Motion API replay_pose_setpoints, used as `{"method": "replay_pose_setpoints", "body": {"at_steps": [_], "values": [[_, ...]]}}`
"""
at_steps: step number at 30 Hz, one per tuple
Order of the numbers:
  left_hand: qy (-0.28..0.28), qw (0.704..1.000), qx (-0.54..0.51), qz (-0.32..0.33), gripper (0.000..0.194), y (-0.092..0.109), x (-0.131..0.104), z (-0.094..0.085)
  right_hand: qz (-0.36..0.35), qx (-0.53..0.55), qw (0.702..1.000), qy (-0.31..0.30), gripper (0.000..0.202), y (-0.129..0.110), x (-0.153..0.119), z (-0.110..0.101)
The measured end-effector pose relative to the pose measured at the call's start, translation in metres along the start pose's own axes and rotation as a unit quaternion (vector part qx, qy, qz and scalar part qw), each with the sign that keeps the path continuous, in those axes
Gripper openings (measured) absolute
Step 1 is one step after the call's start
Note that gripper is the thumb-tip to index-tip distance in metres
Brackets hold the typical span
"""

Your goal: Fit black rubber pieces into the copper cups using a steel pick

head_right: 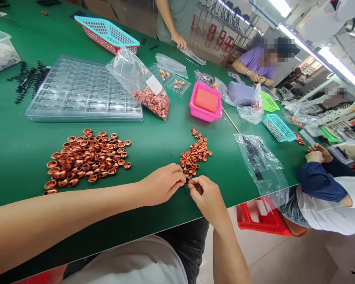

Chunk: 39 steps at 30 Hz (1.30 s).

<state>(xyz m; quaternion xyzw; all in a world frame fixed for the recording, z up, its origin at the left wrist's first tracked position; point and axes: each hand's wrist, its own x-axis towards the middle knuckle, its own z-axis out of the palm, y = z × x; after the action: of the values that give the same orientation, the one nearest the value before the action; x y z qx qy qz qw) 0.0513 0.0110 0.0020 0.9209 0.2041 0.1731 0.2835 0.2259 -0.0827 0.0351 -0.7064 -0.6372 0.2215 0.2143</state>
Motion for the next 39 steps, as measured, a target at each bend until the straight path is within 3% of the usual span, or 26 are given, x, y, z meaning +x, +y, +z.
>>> {"method": "replay_pose_setpoints", "body": {"at_steps": [13,22,32,39], "values": [[-0.031,0.999,-0.015,-0.019,0.014,-0.006,-0.002,-0.008,0.027,-0.011,0.999,-0.033,0.026,0.004,0.001,0.003],[-0.009,1.0,-0.024,-0.006,0.019,-0.007,0.002,0.0,0.007,0.005,0.999,-0.049,0.016,0.0,0.014,0.005],[0.002,1.0,-0.018,-0.016,0.02,-0.003,0.002,0.003,-0.016,0.038,0.997,-0.071,0.017,0.01,0.016,0.007],[0.016,0.998,-0.05,-0.025,0.022,-0.004,0.001,0.004,-0.031,0.027,0.996,-0.075,0.015,0.004,0.017,0.006]]}}
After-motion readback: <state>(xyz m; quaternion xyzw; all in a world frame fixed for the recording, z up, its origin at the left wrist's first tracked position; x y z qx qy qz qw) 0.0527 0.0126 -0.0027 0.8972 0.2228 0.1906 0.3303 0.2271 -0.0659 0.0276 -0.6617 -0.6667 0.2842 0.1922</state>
